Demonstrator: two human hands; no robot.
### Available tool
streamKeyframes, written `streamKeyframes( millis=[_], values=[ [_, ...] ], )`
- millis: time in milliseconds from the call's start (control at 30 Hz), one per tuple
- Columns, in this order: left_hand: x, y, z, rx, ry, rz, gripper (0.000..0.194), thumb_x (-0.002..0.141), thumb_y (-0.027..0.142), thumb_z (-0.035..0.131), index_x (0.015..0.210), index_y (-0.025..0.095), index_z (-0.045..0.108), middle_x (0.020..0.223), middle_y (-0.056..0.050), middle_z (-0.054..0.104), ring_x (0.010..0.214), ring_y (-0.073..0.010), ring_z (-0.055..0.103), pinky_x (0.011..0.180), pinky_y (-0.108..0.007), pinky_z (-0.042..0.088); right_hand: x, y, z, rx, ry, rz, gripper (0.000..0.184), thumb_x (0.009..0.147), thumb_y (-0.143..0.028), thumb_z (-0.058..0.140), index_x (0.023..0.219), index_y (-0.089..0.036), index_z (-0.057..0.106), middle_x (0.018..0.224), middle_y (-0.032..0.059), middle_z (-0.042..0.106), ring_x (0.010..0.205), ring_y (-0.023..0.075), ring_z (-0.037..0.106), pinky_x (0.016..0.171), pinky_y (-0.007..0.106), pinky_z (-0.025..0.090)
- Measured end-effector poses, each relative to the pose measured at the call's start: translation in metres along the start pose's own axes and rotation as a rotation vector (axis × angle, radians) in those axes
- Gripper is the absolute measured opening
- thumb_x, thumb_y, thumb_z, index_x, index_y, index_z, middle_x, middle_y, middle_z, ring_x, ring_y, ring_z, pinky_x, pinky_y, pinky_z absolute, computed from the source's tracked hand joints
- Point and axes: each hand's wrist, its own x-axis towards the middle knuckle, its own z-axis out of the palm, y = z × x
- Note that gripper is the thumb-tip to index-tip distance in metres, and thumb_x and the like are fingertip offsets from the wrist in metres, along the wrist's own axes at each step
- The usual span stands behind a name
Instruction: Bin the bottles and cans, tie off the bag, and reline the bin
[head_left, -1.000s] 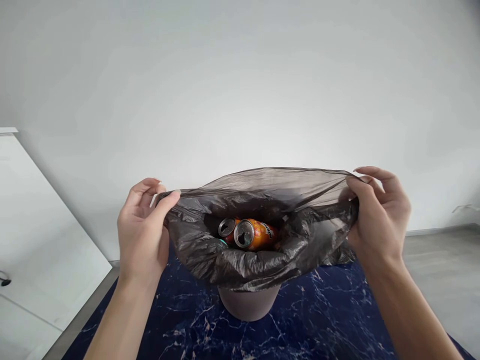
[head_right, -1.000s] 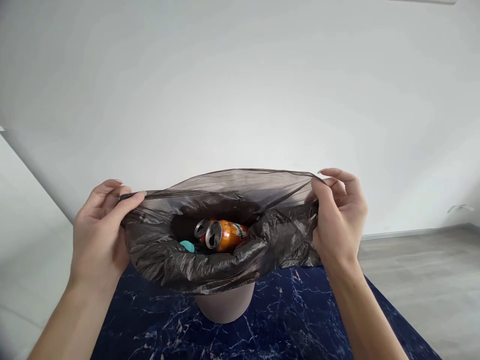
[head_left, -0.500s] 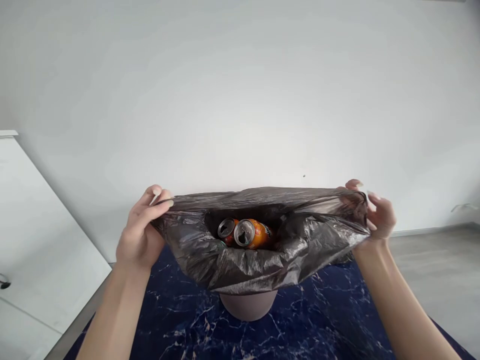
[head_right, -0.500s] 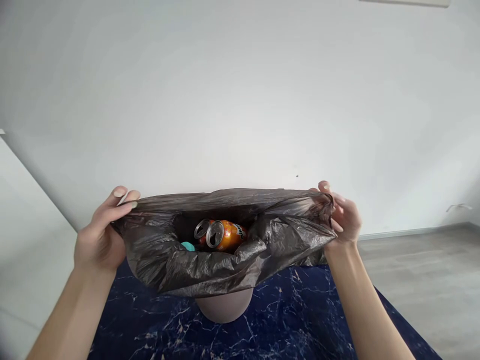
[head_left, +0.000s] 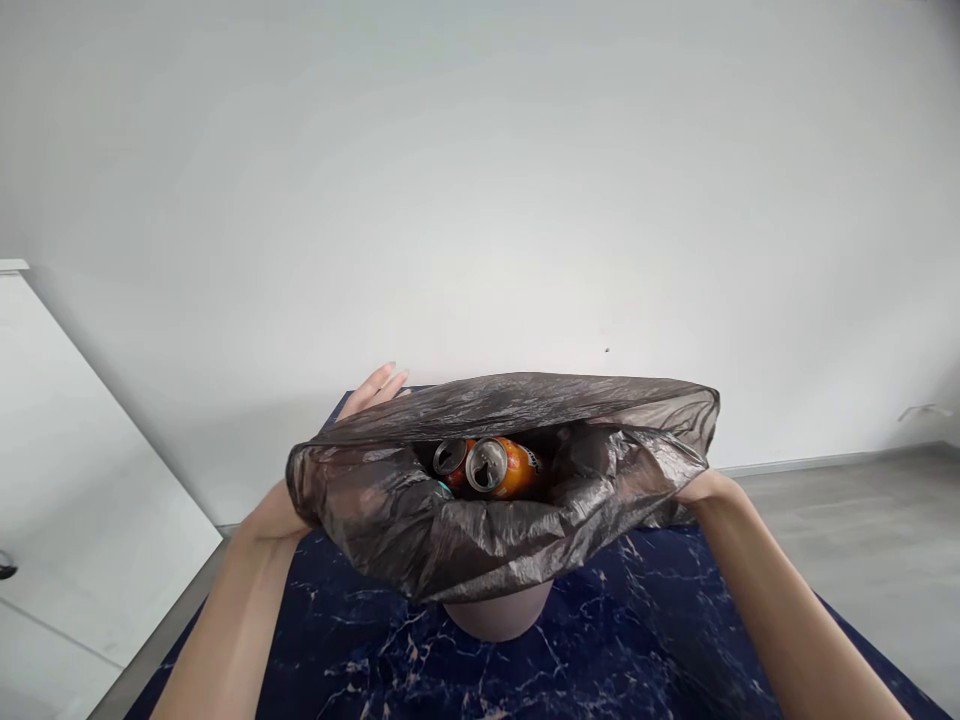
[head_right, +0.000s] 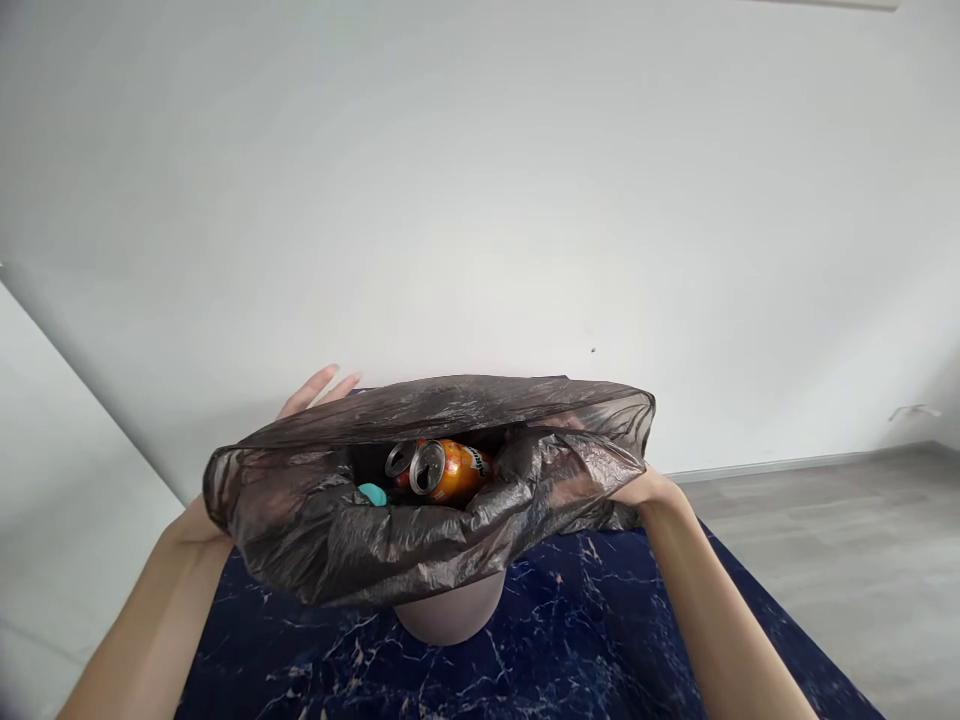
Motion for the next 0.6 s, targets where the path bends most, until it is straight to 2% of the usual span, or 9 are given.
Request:
streamKeyframes(
  millis=[33, 100, 167, 200, 267, 367, 467, 533, 600],
  values=[
    [-0.001, 0.002, 0.004, 0.002, 0.004, 0.013, 0.07, 0.092, 0.049, 0.083, 0.157, 0.045, 0.057, 0.173, 0.0, 0.044, 0.16, -0.0331, 0.042, 0.129, -0.048, 0.042, 0.001, -0.007, 0.005, 0.001, -0.049, -0.017, 0.063, 0.048, -0.044, 0.1, 0.107, -0.034, 0.082, 0.124, 0.0075, 0.08, 0.121, 0.0399, 0.072, 0.105, 0.056, 0.059],
    [-0.001, 0.006, 0.011, 0.031, 0.012, 0.043, 0.065, 0.095, 0.049, 0.08, 0.156, 0.046, 0.059, 0.174, 0.003, 0.044, 0.161, -0.031, 0.041, 0.13, -0.045, 0.041, 0.002, -0.021, 0.016, 0.031, -0.126, -0.066, 0.086, 0.061, -0.042, 0.098, 0.142, -0.04, 0.069, 0.146, 0.0045, 0.071, 0.136, 0.036, 0.066, 0.117, 0.057, 0.051],
    [0.0, 0.01, 0.018, 0.06, 0.034, 0.076, 0.06, 0.094, 0.05, 0.08, 0.151, 0.043, 0.064, 0.173, 0.003, 0.045, 0.161, -0.0301, 0.04, 0.131, -0.042, 0.041, 0.003, -0.034, 0.027, 0.093, -0.147, -0.097, 0.095, 0.071, -0.048, 0.095, 0.157, -0.045, 0.054, 0.162, 0.0019, 0.058, 0.147, 0.0338, 0.058, 0.122, 0.057, 0.047],
    [0.0, 0.012, 0.021, 0.06, 0.043, 0.088, 0.057, 0.094, 0.053, 0.079, 0.149, 0.041, 0.067, 0.172, 0.003, 0.046, 0.162, -0.0302, 0.04, 0.13, -0.041, 0.042, 0.003, -0.039, 0.032, 0.126, -0.142, -0.103, 0.089, 0.076, -0.055, 0.092, 0.156, -0.046, 0.055, 0.167, 0.0006, 0.053, 0.151, 0.0333, 0.054, 0.123, 0.057, 0.046],
    [0.0, 0.018, 0.028, 0.044, 0.067, 0.103, 0.05, 0.098, 0.059, 0.072, 0.143, 0.038, 0.073, 0.17, 0.002, 0.05, 0.162, -0.0302, 0.039, 0.128, -0.04, 0.046, 0.002, -0.047, 0.039, 0.17, -0.108, -0.105, 0.066, 0.085, -0.068, 0.081, 0.145, -0.045, 0.065, 0.169, -0.0027, 0.05, 0.156, 0.0321, 0.048, 0.122, 0.055, 0.048],
    [0.001, 0.026, 0.037, -0.027, 0.115, 0.111, 0.038, 0.104, 0.057, 0.065, 0.13, 0.033, 0.081, 0.161, -0.001, 0.061, 0.159, -0.0305, 0.045, 0.126, -0.04, 0.048, 0.002, -0.054, 0.044, 0.218, 0.004, -0.122, 0.043, 0.097, -0.071, 0.065, 0.127, -0.042, 0.074, 0.162, -0.0042, 0.059, 0.155, 0.0302, 0.049, 0.121, 0.054, 0.05],
    [0.004, 0.029, 0.045, -0.209, 0.247, 0.125, 0.03, 0.106, 0.046, 0.063, 0.119, 0.028, 0.083, 0.148, -0.003, 0.072, 0.153, -0.0295, 0.053, 0.126, -0.04, 0.049, 0.003, -0.055, 0.044, 0.285, 0.115, -0.112, 0.039, 0.103, -0.066, 0.057, 0.126, -0.039, 0.074, 0.155, -0.0028, 0.066, 0.153, 0.0277, 0.052, 0.122, 0.051, 0.051],
    [0.007, 0.031, 0.049, -0.325, 0.346, 0.118, 0.025, 0.107, 0.038, 0.062, 0.115, 0.027, 0.083, 0.142, -0.003, 0.075, 0.151, -0.028, 0.055, 0.123, -0.04, 0.052, 0.004, -0.055, 0.043, 0.306, 0.16, -0.108, 0.041, 0.106, -0.063, 0.053, 0.129, -0.037, 0.073, 0.157, -0.0027, 0.064, 0.155, 0.0271, 0.051, 0.121, 0.049, 0.052],
    [0.008, 0.033, 0.053, -0.397, 0.394, 0.107, 0.027, 0.108, 0.032, 0.057, 0.112, 0.025, 0.082, 0.14, -0.003, 0.076, 0.149, -0.0273, 0.057, 0.121, -0.042, 0.055, 0.006, -0.054, 0.043, 0.325, 0.183, -0.127, 0.039, 0.107, -0.06, 0.051, 0.131, -0.038, 0.072, 0.161, -0.0054, 0.06, 0.155, 0.0265, 0.049, 0.119, 0.048, 0.054]
  ],
)
